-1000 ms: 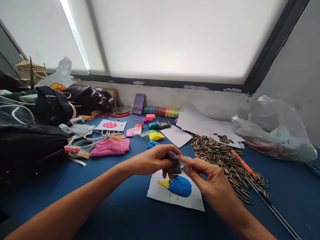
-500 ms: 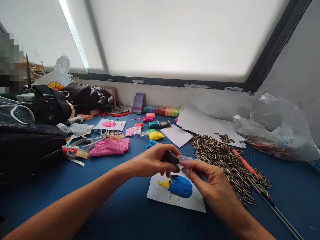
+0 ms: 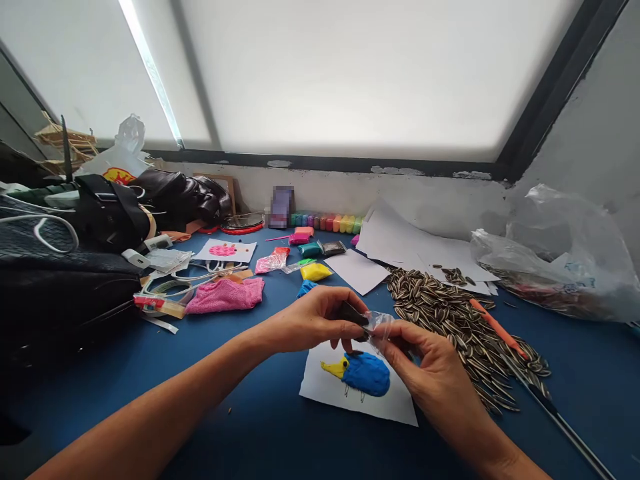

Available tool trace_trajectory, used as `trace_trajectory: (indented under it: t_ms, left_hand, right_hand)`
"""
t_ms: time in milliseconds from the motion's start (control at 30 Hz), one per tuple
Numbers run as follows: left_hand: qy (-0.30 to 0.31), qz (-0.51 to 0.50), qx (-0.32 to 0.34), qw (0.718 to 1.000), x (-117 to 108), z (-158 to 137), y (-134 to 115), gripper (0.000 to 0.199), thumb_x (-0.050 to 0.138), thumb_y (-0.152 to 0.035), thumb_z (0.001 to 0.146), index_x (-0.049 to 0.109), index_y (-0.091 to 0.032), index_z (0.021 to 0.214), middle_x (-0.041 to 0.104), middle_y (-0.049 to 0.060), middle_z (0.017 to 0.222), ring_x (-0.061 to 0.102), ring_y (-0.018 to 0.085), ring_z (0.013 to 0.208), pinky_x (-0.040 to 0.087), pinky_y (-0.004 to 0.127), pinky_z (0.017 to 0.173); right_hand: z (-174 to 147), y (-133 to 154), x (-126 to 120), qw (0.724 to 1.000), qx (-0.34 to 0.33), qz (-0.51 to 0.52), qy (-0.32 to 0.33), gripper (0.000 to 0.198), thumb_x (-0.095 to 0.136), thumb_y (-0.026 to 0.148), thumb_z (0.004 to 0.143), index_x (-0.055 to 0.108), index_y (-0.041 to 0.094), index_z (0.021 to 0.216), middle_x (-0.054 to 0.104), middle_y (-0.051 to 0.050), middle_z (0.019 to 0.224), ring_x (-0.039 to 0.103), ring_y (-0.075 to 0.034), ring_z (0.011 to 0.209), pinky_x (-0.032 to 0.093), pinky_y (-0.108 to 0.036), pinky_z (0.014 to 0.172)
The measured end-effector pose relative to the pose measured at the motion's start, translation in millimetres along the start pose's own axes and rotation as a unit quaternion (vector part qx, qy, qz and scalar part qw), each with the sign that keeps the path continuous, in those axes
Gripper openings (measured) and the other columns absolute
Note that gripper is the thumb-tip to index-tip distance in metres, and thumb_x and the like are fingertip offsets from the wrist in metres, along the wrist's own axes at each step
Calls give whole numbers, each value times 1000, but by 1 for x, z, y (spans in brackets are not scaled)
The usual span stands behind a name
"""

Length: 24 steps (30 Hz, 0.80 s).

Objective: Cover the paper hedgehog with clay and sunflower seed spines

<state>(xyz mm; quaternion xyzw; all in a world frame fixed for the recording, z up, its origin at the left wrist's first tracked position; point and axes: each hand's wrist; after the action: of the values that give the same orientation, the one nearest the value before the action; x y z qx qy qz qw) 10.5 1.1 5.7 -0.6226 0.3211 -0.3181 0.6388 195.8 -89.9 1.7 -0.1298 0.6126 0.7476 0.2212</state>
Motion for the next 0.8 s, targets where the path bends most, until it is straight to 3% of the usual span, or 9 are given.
trace_trajectory:
  t_ms: [200,467,800]
  left_hand:
    - [-53,-10,-7,999,4,4,0,23,67,-4,73,58,-12,93,62,-1,70,57,8,57,41,18,49]
    - [-33,-65,2,997,0,7,7,37,69,-5,66,58,-13,100,63,0,74,57,9,61,44,21,57]
    - [-34,8,-14,999,2,3,4,25,68,-9,70,58,-13,92,61,-1,67,58,10,56,43,19,48]
  right_hand:
    - [-2,-6,4,1000,-8,-4,-23,28,73,50,76,81,27,90,78,-3,85,72,-24,83,61,-33,76]
    - [2,-6,1,999,25,33,-13,29,76,50,72,82,29,91,79,-5,95,73,-28,96,59,-37,87]
    - [1,-5,3,999,-1,33,-3,26,78,48,71,83,29,88,80,-4,88,74,-25,83,62,-32,75]
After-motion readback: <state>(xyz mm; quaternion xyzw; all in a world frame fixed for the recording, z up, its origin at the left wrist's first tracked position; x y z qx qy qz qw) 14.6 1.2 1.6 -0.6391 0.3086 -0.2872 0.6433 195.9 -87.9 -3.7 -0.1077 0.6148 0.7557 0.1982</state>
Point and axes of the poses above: each hand's wrist, its own z-axis towards the middle knuckle, its own x-axis out of the palm, y = z × x
